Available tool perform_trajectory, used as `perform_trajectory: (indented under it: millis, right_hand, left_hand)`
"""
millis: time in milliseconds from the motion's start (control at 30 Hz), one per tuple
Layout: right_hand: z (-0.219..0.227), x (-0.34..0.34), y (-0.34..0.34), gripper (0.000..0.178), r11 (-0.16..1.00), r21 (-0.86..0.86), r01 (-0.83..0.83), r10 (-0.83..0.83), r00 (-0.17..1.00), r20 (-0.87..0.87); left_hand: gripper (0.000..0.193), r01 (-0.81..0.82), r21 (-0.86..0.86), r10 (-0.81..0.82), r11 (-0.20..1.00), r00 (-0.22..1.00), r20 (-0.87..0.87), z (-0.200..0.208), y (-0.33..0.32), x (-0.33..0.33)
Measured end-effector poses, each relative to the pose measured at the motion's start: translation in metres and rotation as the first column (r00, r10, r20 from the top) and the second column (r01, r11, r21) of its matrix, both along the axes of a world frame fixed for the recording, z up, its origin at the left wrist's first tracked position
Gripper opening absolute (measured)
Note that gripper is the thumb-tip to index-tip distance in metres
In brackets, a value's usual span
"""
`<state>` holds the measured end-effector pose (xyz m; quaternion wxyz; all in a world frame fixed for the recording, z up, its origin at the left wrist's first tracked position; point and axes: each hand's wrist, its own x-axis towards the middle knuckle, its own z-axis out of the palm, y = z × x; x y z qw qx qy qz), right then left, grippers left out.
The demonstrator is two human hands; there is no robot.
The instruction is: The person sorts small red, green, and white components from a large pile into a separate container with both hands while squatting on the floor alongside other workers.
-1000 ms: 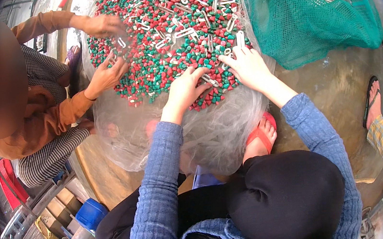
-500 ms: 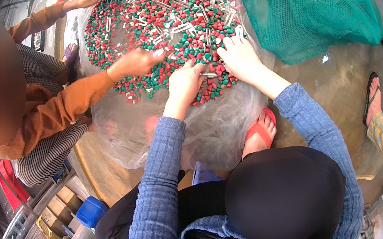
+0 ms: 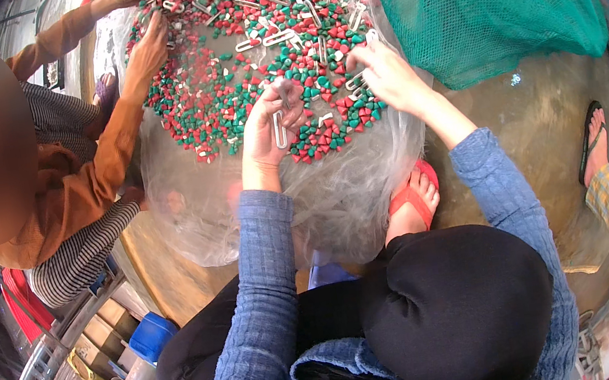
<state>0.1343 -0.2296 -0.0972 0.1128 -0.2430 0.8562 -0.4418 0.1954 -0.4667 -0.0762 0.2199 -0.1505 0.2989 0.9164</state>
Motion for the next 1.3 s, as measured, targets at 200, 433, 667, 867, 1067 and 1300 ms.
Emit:
perform_trajectory:
  millis: [200, 433, 667, 867, 1067, 1300]
  right_hand:
    - [-0.005, 0.011, 0.002, 0.018, 0.991, 0.107, 0.08, -0.086, 0.994, 0.061]
    - [-0.011, -0.005, -0.002, 0.017, 0.979, -0.045, 0.197, -0.197, 0.98, 0.0]
    - [-0.032, -0.014, 0.026, 0.037, 0.855, 0.338, 0.392, -0.394, 0.917, -0.066]
    - [-0.025, 0.002, -0.007, 0.032, 0.932, 0.339, 0.126, -0.124, 0.992, -0.027]
    - [-0.01, 0.014, -0.001, 0.024, 0.976, 0.206, 0.073, -0.108, 0.981, 0.164]
    - [-0.001, -0.002, 0.012, 0.041, 0.934, -0.209, 0.289, -0.159, 0.862, 0.481]
  left_hand:
    - [0.026, -0.303, 0.141, 0.286, 0.942, 0.949, 0.132, -0.017, 0.012, -0.004]
    - [0.025, -0.197, -0.801, 0.154, 0.565, 0.979, -0.132, -0.022, 0.006, -0.058]
    - [0.036, -0.059, -0.906, -0.277, -0.419, 0.959, 0.066, -0.043, 0.015, -0.089]
    - [0.026, -0.177, -0.945, -0.619, -0.277, 0.784, 0.034, -0.04, 0.034, -0.041]
    - [0.019, 0.067, -0.923, 0.086, 0.378, 0.991, 0.107, -0.005, 0.014, -0.008]
    - [0.024, -0.207, -0.177, 0.22, 0.962, 0.974, 0.059, 0.002, 0.002, -0.008]
